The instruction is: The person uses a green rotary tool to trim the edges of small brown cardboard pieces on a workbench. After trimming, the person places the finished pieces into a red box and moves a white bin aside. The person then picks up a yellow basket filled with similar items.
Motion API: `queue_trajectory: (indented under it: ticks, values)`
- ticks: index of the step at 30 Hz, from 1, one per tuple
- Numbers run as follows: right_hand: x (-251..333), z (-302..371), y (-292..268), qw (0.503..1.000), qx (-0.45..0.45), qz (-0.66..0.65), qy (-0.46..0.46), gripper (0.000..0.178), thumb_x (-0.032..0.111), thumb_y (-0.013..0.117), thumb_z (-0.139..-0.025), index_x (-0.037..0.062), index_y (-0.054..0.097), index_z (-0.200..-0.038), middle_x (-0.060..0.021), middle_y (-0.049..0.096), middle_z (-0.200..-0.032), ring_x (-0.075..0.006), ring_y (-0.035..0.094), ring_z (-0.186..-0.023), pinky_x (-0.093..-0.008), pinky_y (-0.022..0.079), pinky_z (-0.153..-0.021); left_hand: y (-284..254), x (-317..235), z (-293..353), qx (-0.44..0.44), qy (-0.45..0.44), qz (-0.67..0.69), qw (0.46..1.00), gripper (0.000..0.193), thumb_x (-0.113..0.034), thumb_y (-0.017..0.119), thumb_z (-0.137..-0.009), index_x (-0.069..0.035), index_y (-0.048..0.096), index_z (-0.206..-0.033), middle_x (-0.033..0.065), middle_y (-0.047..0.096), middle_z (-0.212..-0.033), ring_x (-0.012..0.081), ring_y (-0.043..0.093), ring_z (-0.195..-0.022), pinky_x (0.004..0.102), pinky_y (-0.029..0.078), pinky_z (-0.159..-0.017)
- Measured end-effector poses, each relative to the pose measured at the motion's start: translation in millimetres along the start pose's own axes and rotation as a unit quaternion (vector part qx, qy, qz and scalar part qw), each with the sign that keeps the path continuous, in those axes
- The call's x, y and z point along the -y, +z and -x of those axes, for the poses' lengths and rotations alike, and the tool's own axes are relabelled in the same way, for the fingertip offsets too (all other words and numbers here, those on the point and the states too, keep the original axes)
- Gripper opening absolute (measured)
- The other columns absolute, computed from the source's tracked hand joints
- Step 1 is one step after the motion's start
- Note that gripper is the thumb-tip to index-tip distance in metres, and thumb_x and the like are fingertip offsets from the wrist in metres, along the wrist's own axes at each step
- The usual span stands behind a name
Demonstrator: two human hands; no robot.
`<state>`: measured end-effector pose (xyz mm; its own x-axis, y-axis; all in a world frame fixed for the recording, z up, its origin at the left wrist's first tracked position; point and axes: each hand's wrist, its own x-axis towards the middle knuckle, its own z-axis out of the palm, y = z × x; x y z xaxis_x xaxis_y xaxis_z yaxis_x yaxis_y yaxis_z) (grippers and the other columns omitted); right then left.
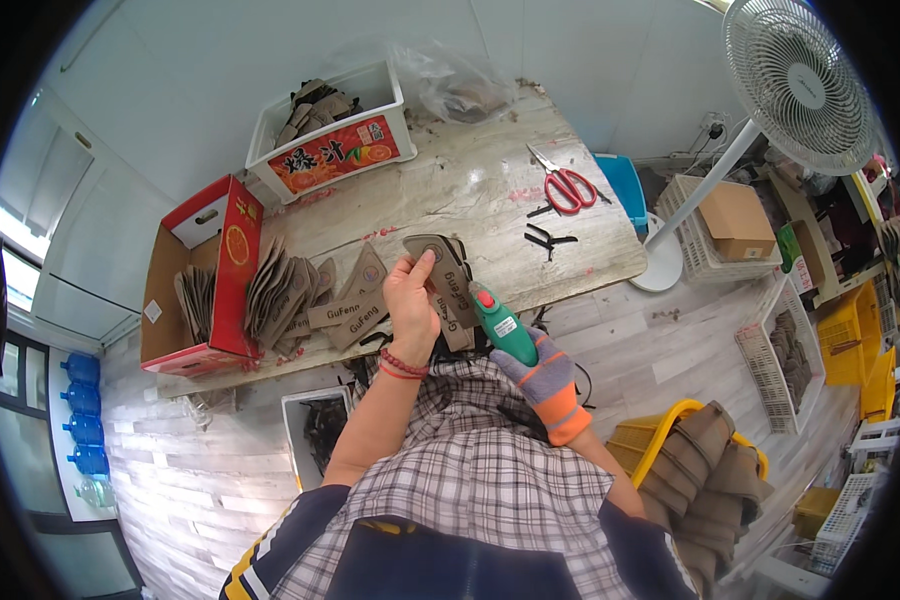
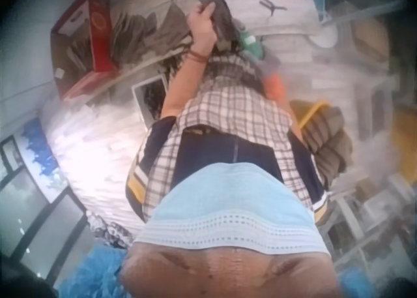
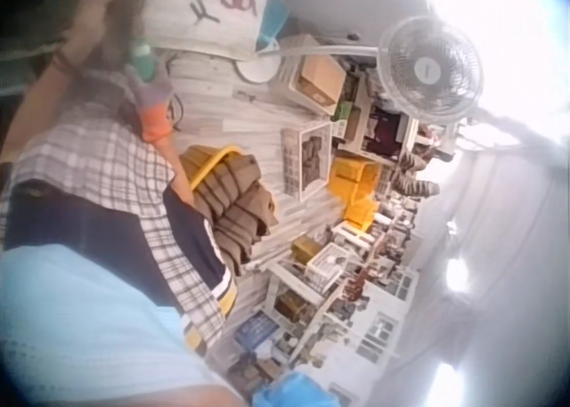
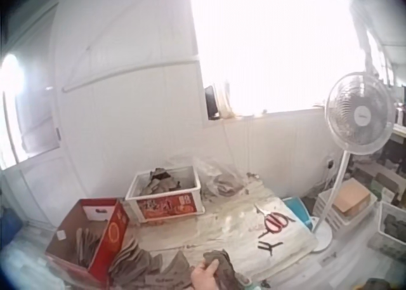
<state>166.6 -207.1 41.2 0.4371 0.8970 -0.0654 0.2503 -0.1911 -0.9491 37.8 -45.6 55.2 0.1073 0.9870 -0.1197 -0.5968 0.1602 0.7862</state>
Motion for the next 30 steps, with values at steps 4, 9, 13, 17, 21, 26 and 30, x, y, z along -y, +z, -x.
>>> queue_trajectory:
  ticks: [4,9,13,17,21,26,30]
  values:
    - [7.9,1.9,-4.6,1.0,0.009,-0.002,0.022,0.055,0.032,0.08,-0.074,-0.0011,0.059,-0.113,-0.0075,0.067,-0.082,-0.0096,0.06,-0.071,-0.026,0.05,-0.064,6.2,9.2,4.7,0.002,0.003,0.027,1.0,0.005,-0.006,0.061,-0.089,-0.002,0.062,-0.086,0.0023,0.065,-0.078,0.0074,0.058,-0.064,0.0207,0.047,-0.057]
    - [13.0,1.7,-7.9,1.0,0.01,0.002,0.024,0.054,0.029,0.08,-0.074,-0.0015,0.059,-0.114,-0.0062,0.067,-0.082,-0.008,0.058,-0.071,-0.0246,0.049,-0.064,1.4,16.3,6.3,0.021,-0.001,-0.003,1.0,0.006,-0.008,0.062,-0.089,-0.002,0.063,-0.089,0.0024,0.066,-0.078,0.0069,0.057,-0.063,0.0205,0.044,-0.057]
    - [13.2,1.8,-8.6,0.999,0.011,-0.03,0.022,0.053,0.027,0.08,-0.075,-0.0025,0.059,-0.113,-0.0054,0.066,-0.082,-0.0071,0.058,-0.07,-0.0239,0.048,-0.062,-3.4,20.3,6.4,0.038,-0.005,-0.032,0.999,0.007,-0.008,0.061,-0.089,-0.002,0.064,-0.089,0.0027,0.066,-0.078,0.0068,0.057,-0.063,0.0205,0.044,-0.057]
    - [15.4,0.3,-10.5,0.999,0.016,-0.035,0.032,0.052,0.027,0.079,-0.075,-0.0032,0.059,-0.112,-0.0053,0.066,-0.083,-0.0067,0.057,-0.07,-0.0236,0.048,-0.062,-1.0,17.1,11.9,0.051,-0.03,-0.018,0.998,0.006,-0.005,0.061,-0.088,0.001,0.063,-0.089,0.0042,0.066,-0.08,0.0083,0.06,-0.065,0.0212,0.048,-0.059]
    - [17.0,-1.1,-11.6,0.998,0.019,-0.053,0.029,0.049,0.026,0.079,-0.076,-0.0028,0.059,-0.111,-0.0054,0.066,-0.084,-0.0068,0.057,-0.072,-0.0234,0.048,-0.063,-3.5,15.5,16.2,0.081,-0.048,-0.028,0.995,0.008,-0.005,0.058,-0.09,0.001,0.064,-0.091,0.0052,0.068,-0.082,0.0099,0.062,-0.068,0.0235,0.052,-0.064]
    - [19.7,-1.7,-13.4,0.997,0.025,-0.069,0.014,0.048,0.024,0.078,-0.077,-0.0026,0.059,-0.112,-0.0049,0.066,-0.084,-0.0065,0.057,-0.072,-0.0231,0.048,-0.063,-8.2,7.2,17.5,0.101,-0.035,-0.081,0.991,0.01,-0.004,0.057,-0.09,0.002,0.064,-0.094,0.0049,0.067,-0.083,0.0094,0.062,-0.068,0.023,0.051,-0.064]
    - [20.0,-0.6,-14.9,0.996,0.038,-0.075,0.028,0.05,0.023,0.079,-0.077,-0.0028,0.059,-0.114,-0.005,0.066,-0.085,-0.0064,0.057,-0.072,-0.0228,0.048,-0.064,-9.3,-5.7,14.1,0.119,0.008,-0.151,0.981,0.013,-0.007,0.056,-0.091,0.004,0.063,-0.094,0.0019,0.065,-0.08,0.0056,0.056,-0.067,0.021,0.047,-0.061]
